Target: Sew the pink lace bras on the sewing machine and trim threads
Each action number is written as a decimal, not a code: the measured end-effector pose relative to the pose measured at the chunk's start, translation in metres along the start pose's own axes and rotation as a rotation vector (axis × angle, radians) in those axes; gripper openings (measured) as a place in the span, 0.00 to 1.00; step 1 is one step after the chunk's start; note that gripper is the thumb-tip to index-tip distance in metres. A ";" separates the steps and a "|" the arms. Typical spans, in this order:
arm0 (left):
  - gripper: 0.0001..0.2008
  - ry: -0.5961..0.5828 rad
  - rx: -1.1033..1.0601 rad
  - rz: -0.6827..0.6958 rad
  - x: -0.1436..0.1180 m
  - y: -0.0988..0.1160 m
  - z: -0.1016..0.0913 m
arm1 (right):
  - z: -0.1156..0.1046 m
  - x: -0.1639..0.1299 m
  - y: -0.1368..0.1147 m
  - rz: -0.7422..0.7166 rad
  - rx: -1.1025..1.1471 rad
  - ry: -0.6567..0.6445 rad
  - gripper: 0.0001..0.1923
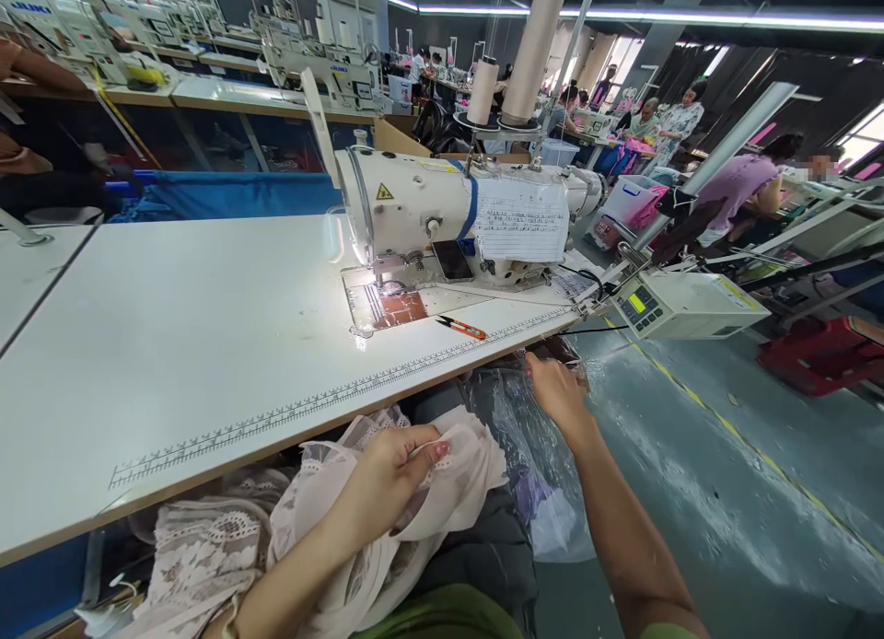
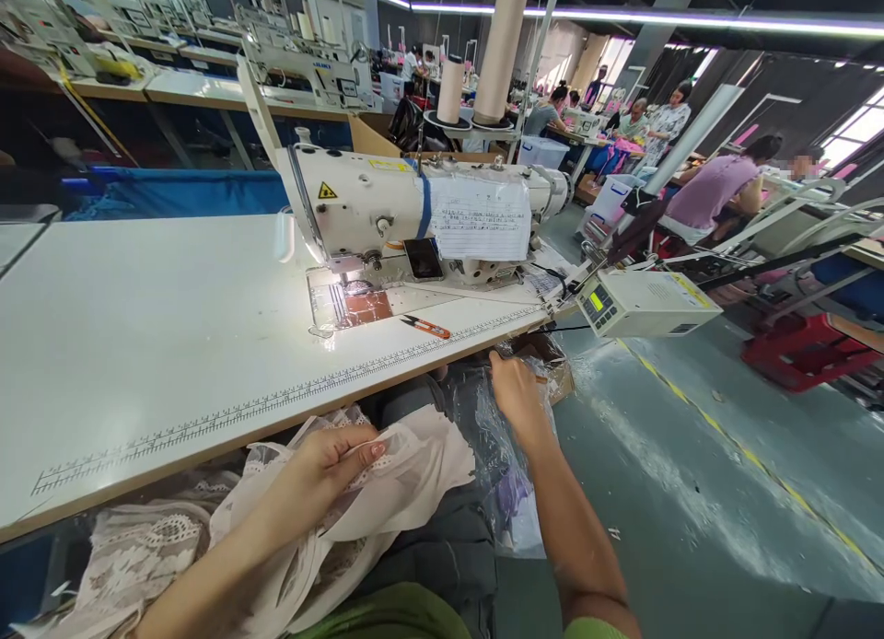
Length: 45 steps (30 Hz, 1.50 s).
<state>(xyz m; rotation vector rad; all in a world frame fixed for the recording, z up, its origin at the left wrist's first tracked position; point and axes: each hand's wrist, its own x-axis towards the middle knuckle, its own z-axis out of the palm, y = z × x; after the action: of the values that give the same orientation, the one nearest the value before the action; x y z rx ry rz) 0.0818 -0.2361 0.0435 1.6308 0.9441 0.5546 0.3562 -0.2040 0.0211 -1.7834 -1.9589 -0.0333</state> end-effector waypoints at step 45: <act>0.08 0.622 0.761 0.992 -0.002 -0.039 0.014 | -0.010 -0.048 -0.104 -0.542 -0.019 0.173 0.23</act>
<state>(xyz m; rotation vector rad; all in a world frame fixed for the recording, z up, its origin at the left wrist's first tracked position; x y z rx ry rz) 0.0796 -0.2433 0.0029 2.7013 0.7481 1.5816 0.2626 -0.2678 0.0436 -1.1659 -2.2514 -0.3728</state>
